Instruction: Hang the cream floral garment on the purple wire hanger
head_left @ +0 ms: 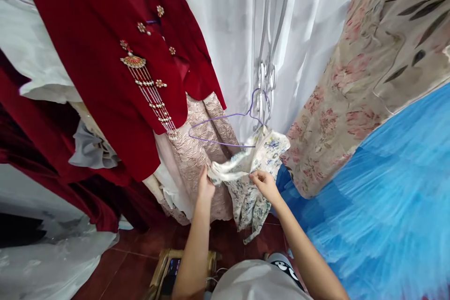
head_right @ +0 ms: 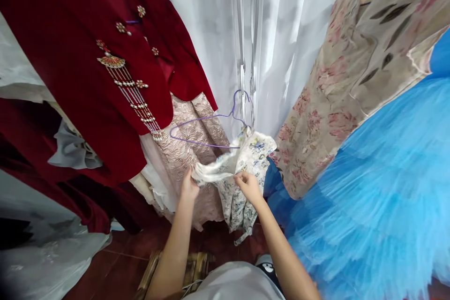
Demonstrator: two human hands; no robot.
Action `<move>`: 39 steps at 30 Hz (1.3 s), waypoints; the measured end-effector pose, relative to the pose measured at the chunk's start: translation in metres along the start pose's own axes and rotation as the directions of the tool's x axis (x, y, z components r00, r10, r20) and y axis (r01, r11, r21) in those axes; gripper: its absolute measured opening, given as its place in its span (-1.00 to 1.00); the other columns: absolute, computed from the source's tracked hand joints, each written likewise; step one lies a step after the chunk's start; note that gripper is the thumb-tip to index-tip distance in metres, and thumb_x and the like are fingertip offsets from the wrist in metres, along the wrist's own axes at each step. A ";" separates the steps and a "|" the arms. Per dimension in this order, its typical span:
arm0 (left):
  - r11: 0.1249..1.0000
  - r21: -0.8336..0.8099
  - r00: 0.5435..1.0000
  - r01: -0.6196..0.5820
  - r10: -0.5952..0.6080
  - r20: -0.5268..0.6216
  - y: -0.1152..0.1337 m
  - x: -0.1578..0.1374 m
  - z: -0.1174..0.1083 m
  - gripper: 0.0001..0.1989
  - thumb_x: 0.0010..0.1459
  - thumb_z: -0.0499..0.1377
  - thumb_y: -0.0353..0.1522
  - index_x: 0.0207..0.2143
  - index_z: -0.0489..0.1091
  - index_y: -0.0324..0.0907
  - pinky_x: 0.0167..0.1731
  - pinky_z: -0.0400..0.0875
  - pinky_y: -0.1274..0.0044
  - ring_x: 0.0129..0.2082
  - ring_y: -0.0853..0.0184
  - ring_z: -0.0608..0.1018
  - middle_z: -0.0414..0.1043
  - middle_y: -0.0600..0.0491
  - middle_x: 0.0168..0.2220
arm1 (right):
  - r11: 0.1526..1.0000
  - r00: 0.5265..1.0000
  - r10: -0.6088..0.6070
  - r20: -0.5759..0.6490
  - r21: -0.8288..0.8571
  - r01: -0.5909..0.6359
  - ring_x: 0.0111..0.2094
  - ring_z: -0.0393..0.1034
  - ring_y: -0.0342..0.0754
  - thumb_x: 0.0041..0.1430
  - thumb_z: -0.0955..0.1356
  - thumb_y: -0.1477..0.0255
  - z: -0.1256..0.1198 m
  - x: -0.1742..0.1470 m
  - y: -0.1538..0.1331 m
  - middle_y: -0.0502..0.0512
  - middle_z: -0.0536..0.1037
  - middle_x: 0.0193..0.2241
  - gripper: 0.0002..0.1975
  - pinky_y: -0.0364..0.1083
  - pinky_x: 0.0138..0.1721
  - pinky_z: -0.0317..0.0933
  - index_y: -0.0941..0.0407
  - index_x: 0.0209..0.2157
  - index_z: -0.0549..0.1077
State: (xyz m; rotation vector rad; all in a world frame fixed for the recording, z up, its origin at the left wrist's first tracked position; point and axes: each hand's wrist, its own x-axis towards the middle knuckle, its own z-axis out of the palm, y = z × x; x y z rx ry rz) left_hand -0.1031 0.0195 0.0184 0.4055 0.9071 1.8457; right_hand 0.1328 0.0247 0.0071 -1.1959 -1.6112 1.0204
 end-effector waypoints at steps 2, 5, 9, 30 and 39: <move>0.996 0.087 0.999 0.028 -0.030 0.023 -0.032 -0.033 -0.006 -0.60 -0.03 0.43 -0.10 -0.38 0.40 -0.18 -0.38 0.39 0.59 -0.45 0.42 0.51 0.45 0.14 -0.43 | 0.997 0.998 0.011 -0.069 -0.070 -0.016 -0.36 0.46 0.05 0.05 0.41 0.22 -0.004 -0.015 0.013 0.11 0.61 -0.37 -0.71 0.00 -0.25 0.34 0.09 -0.23 0.55; 0.919 0.382 0.974 -0.099 0.010 0.228 -0.061 -0.069 0.004 -0.62 0.10 0.31 -0.03 -0.35 0.41 -0.16 -0.43 0.33 0.57 -0.47 0.39 0.45 0.38 0.12 -0.45 | 0.995 0.998 -0.053 0.016 -0.079 0.055 -0.03 0.46 0.20 -0.13 0.53 0.29 -0.004 -0.041 0.020 0.21 0.57 0.00 -0.39 0.12 0.03 0.31 0.08 0.03 0.51; 0.653 0.636 0.829 -0.412 -0.021 0.559 -0.066 -0.089 0.028 -0.65 0.27 0.15 -0.07 -0.37 0.43 -0.15 -0.23 0.38 0.45 -0.31 0.25 0.47 0.42 0.02 -0.38 | 0.991 0.957 -0.126 0.262 0.070 0.111 -0.17 0.46 0.11 0.18 0.41 0.25 -0.005 -0.067 0.008 0.14 0.61 -0.22 -0.73 0.05 -0.06 0.34 0.14 -0.17 0.56; 0.593 0.734 0.854 -0.332 -0.141 0.500 0.003 -0.085 0.003 -0.50 0.08 0.24 0.01 -0.58 0.22 -0.19 -0.49 0.07 0.58 -0.52 0.42 0.17 0.06 0.16 -0.57 | 0.895 0.889 -0.444 -0.112 -0.020 0.445 0.08 0.39 0.15 0.30 0.35 0.20 -0.114 0.020 -0.072 0.26 0.48 0.10 -0.73 0.07 0.10 0.22 0.08 -0.37 0.53; 0.482 0.764 0.855 -0.429 -0.057 0.516 0.036 -0.074 -0.017 -0.67 0.17 0.20 -0.11 -0.44 0.33 -0.19 -0.37 0.25 0.54 -0.41 0.33 0.35 0.25 0.12 -0.48 | 0.914 0.937 -0.328 -0.119 0.212 0.346 -0.48 0.21 -0.11 0.17 0.37 0.02 -0.064 0.092 -0.078 -0.07 0.36 -0.56 -0.58 -0.14 -0.40 0.13 0.11 -0.46 0.41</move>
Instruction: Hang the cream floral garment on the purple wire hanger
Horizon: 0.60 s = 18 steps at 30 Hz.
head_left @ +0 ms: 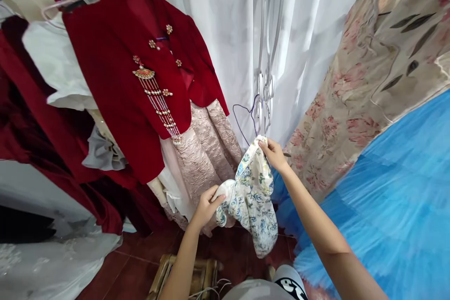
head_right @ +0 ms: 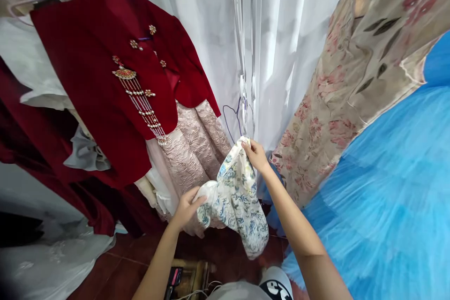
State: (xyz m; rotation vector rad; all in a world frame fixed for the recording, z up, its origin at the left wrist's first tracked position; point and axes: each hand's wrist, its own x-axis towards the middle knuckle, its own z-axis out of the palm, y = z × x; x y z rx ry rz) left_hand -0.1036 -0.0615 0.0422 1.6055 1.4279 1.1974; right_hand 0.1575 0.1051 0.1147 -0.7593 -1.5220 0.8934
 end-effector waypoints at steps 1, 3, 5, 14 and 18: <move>0.997 0.073 1.000 -0.029 0.028 0.013 -0.002 0.004 -0.006 -0.70 0.18 0.18 -0.14 -0.44 0.34 -0.19 -0.35 0.27 0.53 -0.40 0.32 0.36 0.26 0.12 -0.47 | 1.000 0.999 0.001 -0.046 0.012 0.000 -0.48 0.21 -0.11 0.16 0.38 0.02 0.001 0.002 0.001 -0.08 0.37 -0.55 -0.58 -0.14 -0.39 0.13 0.11 -0.45 0.42; 0.967 0.236 0.996 -0.093 0.087 0.035 -0.008 0.013 -0.017 -0.78 0.18 0.15 -0.23 -0.43 0.35 -0.18 -0.28 0.31 0.49 -0.36 0.29 0.40 0.31 0.09 -0.43 | 1.000 0.992 -0.003 -0.128 0.024 0.006 -0.45 0.23 -0.10 0.16 0.39 0.04 -0.001 0.000 0.000 -0.06 0.41 -0.51 -0.60 -0.14 -0.37 0.15 0.12 -0.41 0.43; 0.917 0.371 0.990 -0.144 0.138 0.044 -0.015 0.025 -0.028 -0.89 0.14 0.13 -0.33 -0.42 0.37 -0.17 -0.18 0.34 0.45 -0.27 0.23 0.45 0.36 0.05 -0.37 | 0.999 0.990 0.018 -0.142 0.044 -0.012 -0.45 0.24 -0.10 0.16 0.39 0.05 -0.010 -0.007 -0.004 -0.05 0.43 -0.51 -0.61 -0.15 -0.38 0.15 0.12 -0.39 0.45; 0.827 0.518 0.972 -0.221 0.228 0.050 -0.036 0.077 -0.018 -0.90 0.11 0.06 -0.44 -0.35 0.37 -0.15 -0.06 0.35 0.38 -0.15 0.19 0.47 0.43 0.01 -0.27 | 0.975 0.986 0.165 0.015 0.147 -0.165 -0.55 0.21 -0.14 0.14 0.44 0.01 -0.052 -0.048 -0.025 -0.05 0.45 -0.55 -0.57 -0.16 -0.50 0.11 0.13 -0.38 0.46; 0.799 0.555 0.963 -0.232 0.269 0.016 -0.039 0.097 -0.008 -0.84 0.12 0.03 -0.48 -0.31 0.37 -0.14 -0.06 0.34 0.38 -0.12 0.16 0.46 0.44 -0.02 -0.24 | 0.956 0.979 0.203 0.017 0.212 -0.202 -0.53 0.27 -0.12 0.07 0.49 0.00 -0.060 -0.054 -0.025 -0.03 0.48 -0.54 -0.56 -0.15 -0.47 0.17 0.12 -0.40 0.46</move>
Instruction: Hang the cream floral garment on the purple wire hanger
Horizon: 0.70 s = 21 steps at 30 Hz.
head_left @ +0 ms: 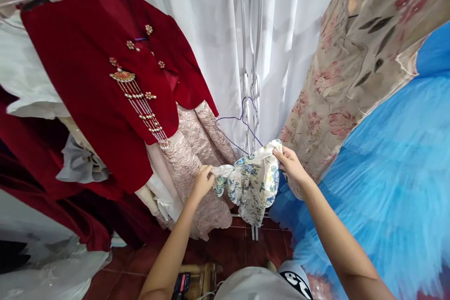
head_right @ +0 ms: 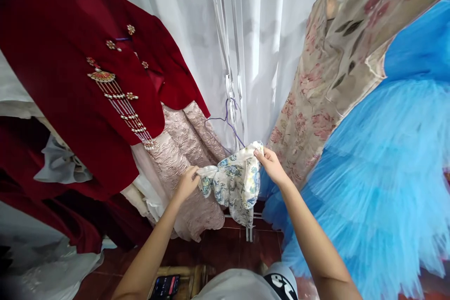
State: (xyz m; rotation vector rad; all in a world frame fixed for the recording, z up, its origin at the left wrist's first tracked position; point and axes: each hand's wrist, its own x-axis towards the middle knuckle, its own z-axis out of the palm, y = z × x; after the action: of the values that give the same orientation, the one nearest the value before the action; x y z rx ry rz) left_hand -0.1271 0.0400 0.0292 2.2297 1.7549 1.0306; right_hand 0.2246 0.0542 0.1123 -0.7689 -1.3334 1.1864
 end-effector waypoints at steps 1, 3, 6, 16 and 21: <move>1.000 0.014 1.000 0.007 -0.006 -0.012 -0.001 0.005 0.002 -0.84 0.12 0.03 -0.48 -0.29 0.37 -0.14 -0.06 0.33 0.38 -0.10 0.15 0.46 0.44 -0.03 -0.23 | 1.000 1.000 0.013 0.001 0.013 -0.013 -0.51 0.30 -0.11 0.06 0.49 0.00 -0.001 -0.001 0.001 -0.02 0.49 -0.53 -0.56 -0.14 -0.45 0.21 0.11 -0.38 0.47; 0.999 0.020 0.999 0.030 -0.029 -0.016 -0.001 0.016 0.004 -0.84 0.15 0.04 -0.48 -0.27 0.37 -0.13 -0.06 0.32 0.37 -0.09 0.13 0.46 0.46 -0.04 -0.20 | 0.999 0.999 0.031 0.016 0.038 -0.032 -0.48 0.37 -0.07 0.05 0.50 0.00 -0.002 -0.002 0.003 0.01 0.54 -0.49 -0.56 -0.12 -0.41 0.26 0.11 -0.34 0.49; 0.999 -0.012 0.998 0.053 -0.053 0.035 -0.001 0.032 0.006 -0.85 0.17 0.07 -0.48 -0.23 0.37 -0.13 -0.08 0.32 0.37 -0.09 0.12 0.47 0.49 -0.06 -0.17 | 0.997 0.999 0.036 0.006 0.069 -0.036 -0.45 0.43 -0.03 0.04 0.51 0.01 -0.002 -0.002 0.006 0.04 0.58 -0.45 -0.56 -0.10 -0.40 0.30 0.10 -0.33 0.50; 0.982 -0.182 0.988 0.052 -0.024 0.154 0.005 0.056 0.025 -0.75 0.16 0.02 -0.53 -0.16 0.38 -0.14 -0.10 0.36 0.49 -0.15 0.27 0.54 0.54 0.02 -0.17 | 0.984 0.999 0.027 -0.027 0.179 -0.021 -0.61 0.29 -0.17 -0.02 0.56 0.06 0.015 0.033 0.013 -0.10 0.48 -0.56 -0.57 -0.17 -0.55 0.21 0.09 -0.33 0.46; 0.972 -0.216 0.980 0.087 -0.045 0.192 -0.002 0.036 0.027 -0.84 0.17 0.04 -0.47 -0.25 0.40 -0.17 -0.16 0.37 0.50 -0.20 0.26 0.55 0.55 0.03 -0.23 | 0.957 0.994 0.102 -0.043 0.278 -0.086 -0.62 0.29 -0.15 -0.14 0.58 0.00 0.037 0.056 0.015 -0.10 0.47 -0.60 -0.51 -0.14 -0.54 0.25 0.06 -0.43 0.41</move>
State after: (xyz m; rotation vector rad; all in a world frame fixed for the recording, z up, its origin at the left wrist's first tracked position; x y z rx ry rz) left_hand -0.1100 0.0815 0.0229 2.0429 1.5420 0.9220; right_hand 0.1775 0.1038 0.1213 -0.6640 -1.0650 1.3813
